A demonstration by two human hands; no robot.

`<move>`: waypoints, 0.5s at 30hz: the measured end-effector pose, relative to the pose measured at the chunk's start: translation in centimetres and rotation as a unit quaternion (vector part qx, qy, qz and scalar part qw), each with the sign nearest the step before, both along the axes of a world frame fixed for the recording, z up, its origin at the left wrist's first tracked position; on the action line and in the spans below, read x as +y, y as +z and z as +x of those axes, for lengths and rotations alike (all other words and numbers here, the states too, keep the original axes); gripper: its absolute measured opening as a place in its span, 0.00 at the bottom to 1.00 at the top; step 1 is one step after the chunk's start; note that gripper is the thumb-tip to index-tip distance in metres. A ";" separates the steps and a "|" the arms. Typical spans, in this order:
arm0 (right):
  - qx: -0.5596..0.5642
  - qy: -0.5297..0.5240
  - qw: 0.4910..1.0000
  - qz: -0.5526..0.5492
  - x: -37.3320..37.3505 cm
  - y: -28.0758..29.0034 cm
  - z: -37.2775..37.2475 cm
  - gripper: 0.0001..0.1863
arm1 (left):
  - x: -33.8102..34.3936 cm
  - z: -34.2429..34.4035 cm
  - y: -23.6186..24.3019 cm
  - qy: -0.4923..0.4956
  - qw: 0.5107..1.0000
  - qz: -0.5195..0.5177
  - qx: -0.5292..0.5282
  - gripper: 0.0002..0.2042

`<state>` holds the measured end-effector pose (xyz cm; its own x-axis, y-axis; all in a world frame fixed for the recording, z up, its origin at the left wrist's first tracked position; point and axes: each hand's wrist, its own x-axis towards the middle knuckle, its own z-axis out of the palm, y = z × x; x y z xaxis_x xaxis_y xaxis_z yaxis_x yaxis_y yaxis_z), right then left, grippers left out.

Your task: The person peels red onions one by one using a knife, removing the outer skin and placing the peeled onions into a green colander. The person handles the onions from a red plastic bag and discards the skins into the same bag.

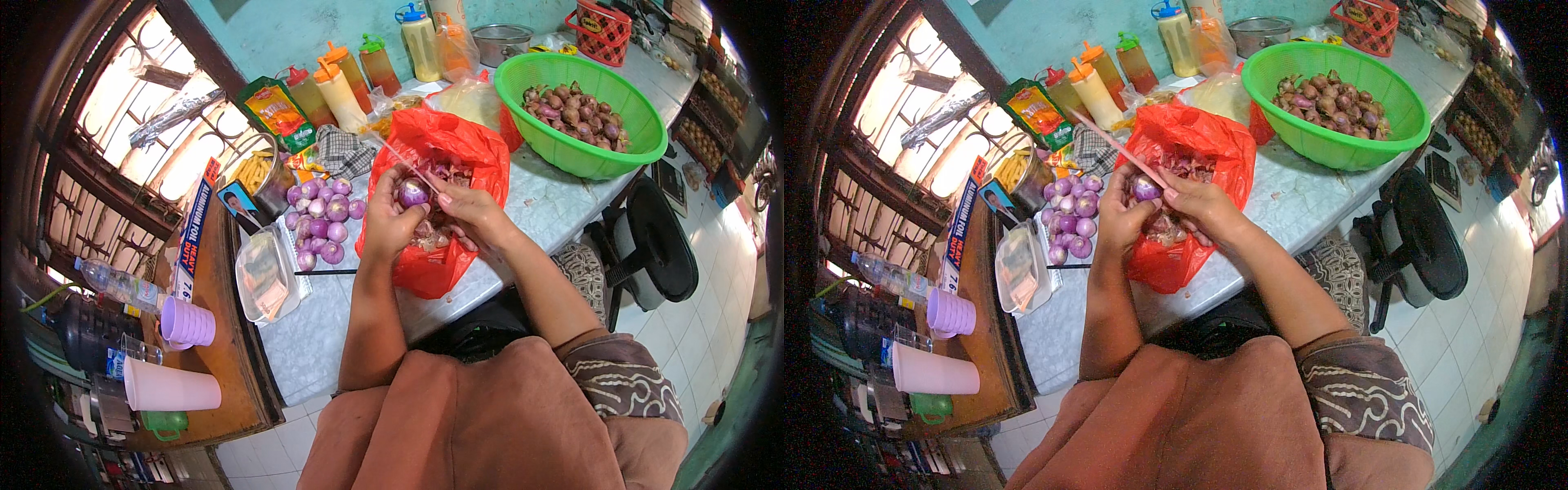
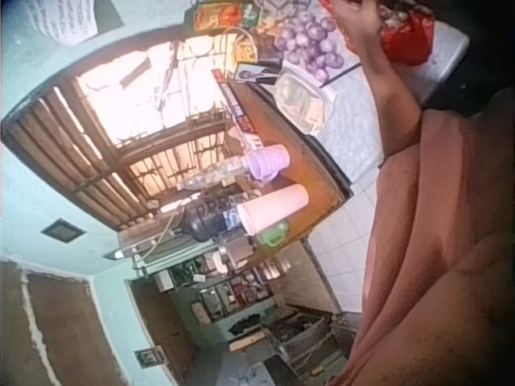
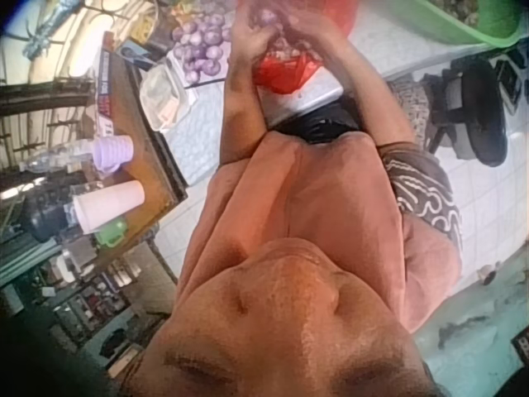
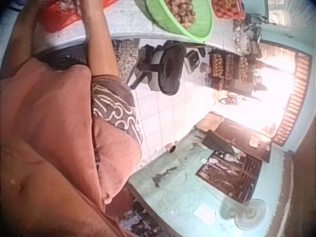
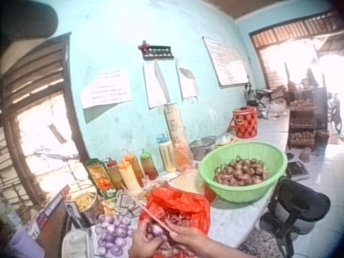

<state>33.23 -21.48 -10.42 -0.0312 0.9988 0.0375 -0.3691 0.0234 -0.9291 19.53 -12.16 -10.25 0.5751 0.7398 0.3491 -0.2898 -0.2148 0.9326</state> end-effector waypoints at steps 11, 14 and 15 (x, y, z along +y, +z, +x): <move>-0.104 -0.035 0.994 0.023 0.0 0.3 -0.8 0.30 | 0.2 0.1 -0.4 0.017 1.000 0.016 0.019 0.30; -0.109 -0.041 0.993 0.017 0.0 0.4 -0.9 0.30 | 0.2 0.0 -0.4 0.028 0.999 0.034 0.031 0.29; -0.094 -0.028 0.995 0.004 -0.1 0.4 -0.7 0.30 | 0.1 0.0 -0.3 0.031 0.998 0.037 0.034 0.30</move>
<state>32.53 -21.55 -10.06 0.0173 0.9989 0.0444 -0.1861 0.0468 -0.9814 19.53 -12.04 -10.53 0.5539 0.7478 0.3661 -0.2108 -0.2995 0.9305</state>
